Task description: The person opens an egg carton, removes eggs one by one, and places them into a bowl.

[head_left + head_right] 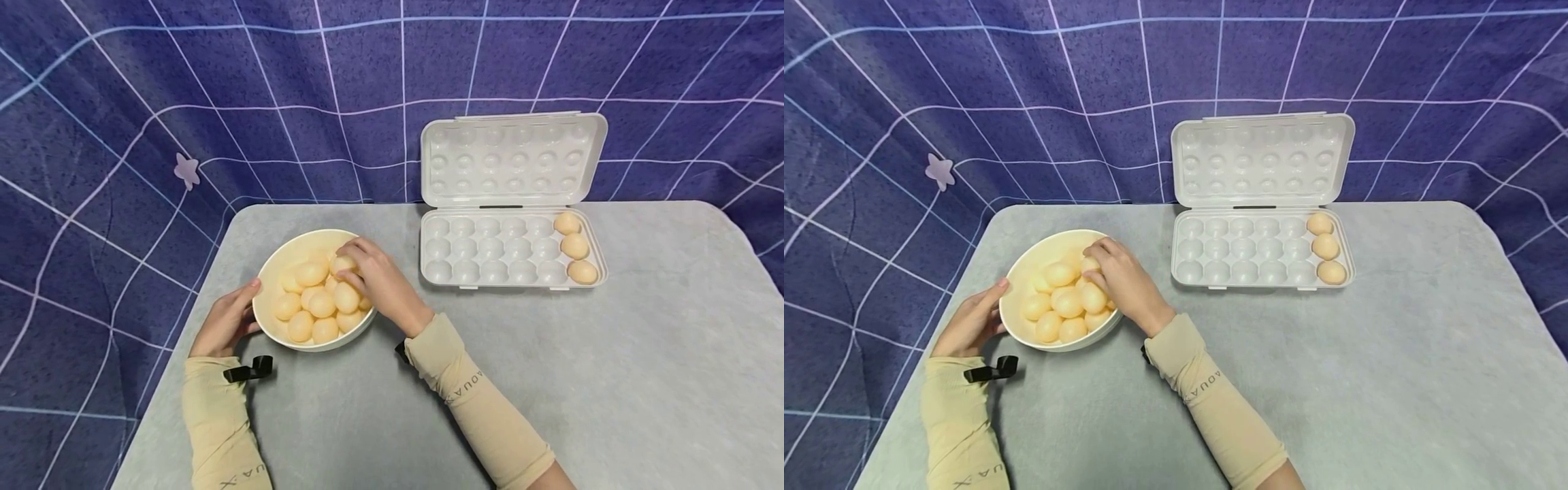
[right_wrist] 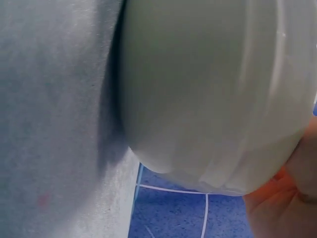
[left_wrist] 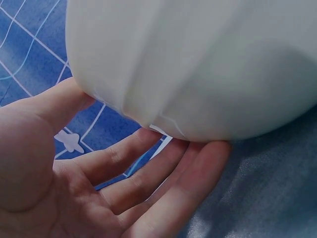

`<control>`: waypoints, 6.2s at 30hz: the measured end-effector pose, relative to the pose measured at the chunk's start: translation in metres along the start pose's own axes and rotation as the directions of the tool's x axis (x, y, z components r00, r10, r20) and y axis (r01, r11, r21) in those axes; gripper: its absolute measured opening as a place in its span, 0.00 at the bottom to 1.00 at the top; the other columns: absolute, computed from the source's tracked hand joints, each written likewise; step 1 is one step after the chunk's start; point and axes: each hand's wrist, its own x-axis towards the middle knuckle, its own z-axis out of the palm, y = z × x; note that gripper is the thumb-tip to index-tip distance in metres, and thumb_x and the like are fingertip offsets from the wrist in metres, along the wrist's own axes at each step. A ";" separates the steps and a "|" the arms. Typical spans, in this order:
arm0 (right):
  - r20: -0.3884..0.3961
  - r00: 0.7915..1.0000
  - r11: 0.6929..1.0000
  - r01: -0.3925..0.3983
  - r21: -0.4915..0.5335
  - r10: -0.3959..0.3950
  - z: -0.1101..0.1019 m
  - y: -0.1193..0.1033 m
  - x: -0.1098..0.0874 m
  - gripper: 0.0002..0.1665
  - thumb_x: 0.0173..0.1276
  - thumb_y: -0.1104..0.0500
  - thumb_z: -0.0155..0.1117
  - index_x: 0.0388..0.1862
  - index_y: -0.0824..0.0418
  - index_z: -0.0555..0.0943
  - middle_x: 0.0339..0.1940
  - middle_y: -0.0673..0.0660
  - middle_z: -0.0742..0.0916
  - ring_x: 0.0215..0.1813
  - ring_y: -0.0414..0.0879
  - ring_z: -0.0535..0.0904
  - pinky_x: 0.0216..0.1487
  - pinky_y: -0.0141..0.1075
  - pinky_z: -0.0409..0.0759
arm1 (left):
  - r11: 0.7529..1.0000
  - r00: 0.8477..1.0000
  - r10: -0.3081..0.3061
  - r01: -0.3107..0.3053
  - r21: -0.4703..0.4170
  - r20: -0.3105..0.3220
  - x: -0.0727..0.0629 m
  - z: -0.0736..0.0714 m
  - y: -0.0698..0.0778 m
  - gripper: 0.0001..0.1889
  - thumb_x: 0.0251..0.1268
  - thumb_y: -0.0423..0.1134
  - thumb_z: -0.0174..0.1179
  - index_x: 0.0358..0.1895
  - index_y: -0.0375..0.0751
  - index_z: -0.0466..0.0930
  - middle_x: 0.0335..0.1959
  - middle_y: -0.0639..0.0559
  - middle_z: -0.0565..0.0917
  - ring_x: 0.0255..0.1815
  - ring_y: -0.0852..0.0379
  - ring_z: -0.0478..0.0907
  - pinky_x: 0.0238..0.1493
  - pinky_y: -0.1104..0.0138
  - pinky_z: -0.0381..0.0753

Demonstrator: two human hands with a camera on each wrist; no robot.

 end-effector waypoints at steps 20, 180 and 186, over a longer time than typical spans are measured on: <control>-0.027 1.000 0.997 0.000 -0.082 -0.002 -0.024 0.002 -0.007 0.18 0.73 0.57 0.63 0.58 0.63 0.79 0.55 0.56 0.82 0.60 0.47 0.77 0.66 0.33 0.74 | 1.000 1.000 -0.002 0.002 0.014 0.030 -0.002 -0.003 0.001 0.39 0.76 0.52 0.53 0.74 0.25 0.52 0.37 0.66 0.85 0.38 0.70 0.83 0.36 0.71 0.86; -0.367 0.897 0.944 -0.309 -0.120 0.247 -0.176 0.068 -0.071 0.22 0.55 0.72 0.72 0.50 0.71 0.82 0.48 0.67 0.84 0.50 0.60 0.79 0.56 0.49 0.77 | 1.000 0.998 0.023 -0.024 0.012 0.061 -0.002 -0.001 -0.001 0.40 0.78 0.53 0.50 0.75 0.24 0.47 0.38 0.66 0.85 0.39 0.69 0.83 0.38 0.70 0.87; -0.327 0.917 0.958 -0.272 -0.091 0.230 -0.154 0.055 -0.057 0.21 0.55 0.71 0.73 0.50 0.71 0.82 0.47 0.65 0.84 0.50 0.58 0.79 0.56 0.49 0.77 | 1.000 0.998 0.025 -0.026 0.015 0.059 -0.003 -0.003 -0.001 0.40 0.78 0.53 0.50 0.75 0.24 0.47 0.39 0.67 0.85 0.40 0.69 0.83 0.39 0.69 0.87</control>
